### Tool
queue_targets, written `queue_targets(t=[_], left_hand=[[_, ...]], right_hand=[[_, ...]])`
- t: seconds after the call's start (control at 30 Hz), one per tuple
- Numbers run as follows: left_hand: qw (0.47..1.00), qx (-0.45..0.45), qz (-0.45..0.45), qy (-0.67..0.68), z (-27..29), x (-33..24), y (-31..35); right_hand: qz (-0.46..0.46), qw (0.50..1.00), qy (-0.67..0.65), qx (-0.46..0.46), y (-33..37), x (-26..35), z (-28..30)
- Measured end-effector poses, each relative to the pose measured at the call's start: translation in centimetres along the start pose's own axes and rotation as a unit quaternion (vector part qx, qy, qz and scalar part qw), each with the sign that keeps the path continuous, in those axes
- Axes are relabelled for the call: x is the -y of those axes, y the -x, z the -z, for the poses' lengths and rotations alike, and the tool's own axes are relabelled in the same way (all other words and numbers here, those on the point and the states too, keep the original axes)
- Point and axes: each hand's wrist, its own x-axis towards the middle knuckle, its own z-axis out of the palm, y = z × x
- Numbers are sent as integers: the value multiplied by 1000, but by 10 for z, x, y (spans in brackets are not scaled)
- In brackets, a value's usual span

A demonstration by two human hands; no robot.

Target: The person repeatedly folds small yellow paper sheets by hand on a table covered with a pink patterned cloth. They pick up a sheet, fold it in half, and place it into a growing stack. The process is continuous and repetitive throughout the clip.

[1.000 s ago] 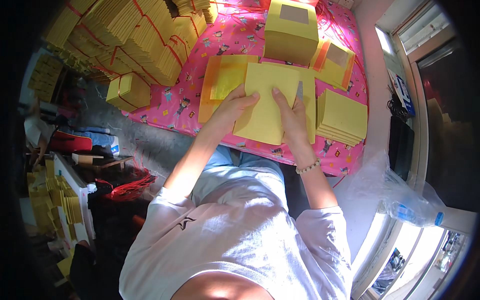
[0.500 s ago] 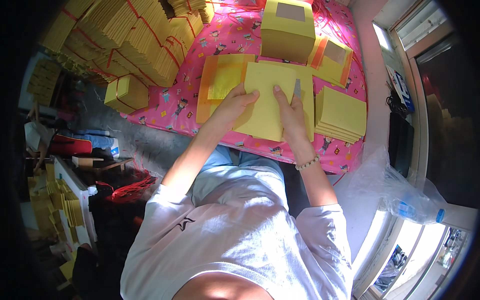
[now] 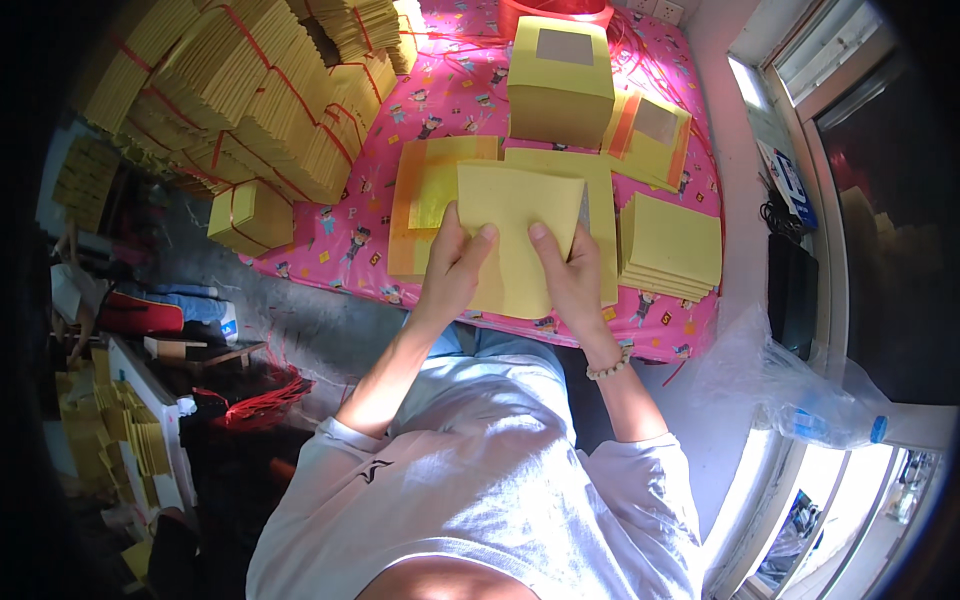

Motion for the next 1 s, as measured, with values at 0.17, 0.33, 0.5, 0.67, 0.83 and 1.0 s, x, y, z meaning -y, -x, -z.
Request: queue_targets(t=[0.17,0.33,0.5,0.67,0.83,1.0], left_hand=[[1000,-15,-9,2,0,-10,7],[999,-6,-30,-14,5,-14,14],[1000,-10,-26,-13,3,-13,16],[999,2,-11,-36,2,-16,21],[1000,8,-5,-13,1,-11,23],[999,36,16,37,3,-10,20]], right_hand=[[23,1000,-4,19,4,-5,-2],[69,997,-44,-3,0,6,-6],[70,997,-14,-8,3,8,-5],[104,993,-29,-41,1,20,-9],[102,994,-5,-47,0,17,-1],[104,994,8,-39,-2,8,15]])
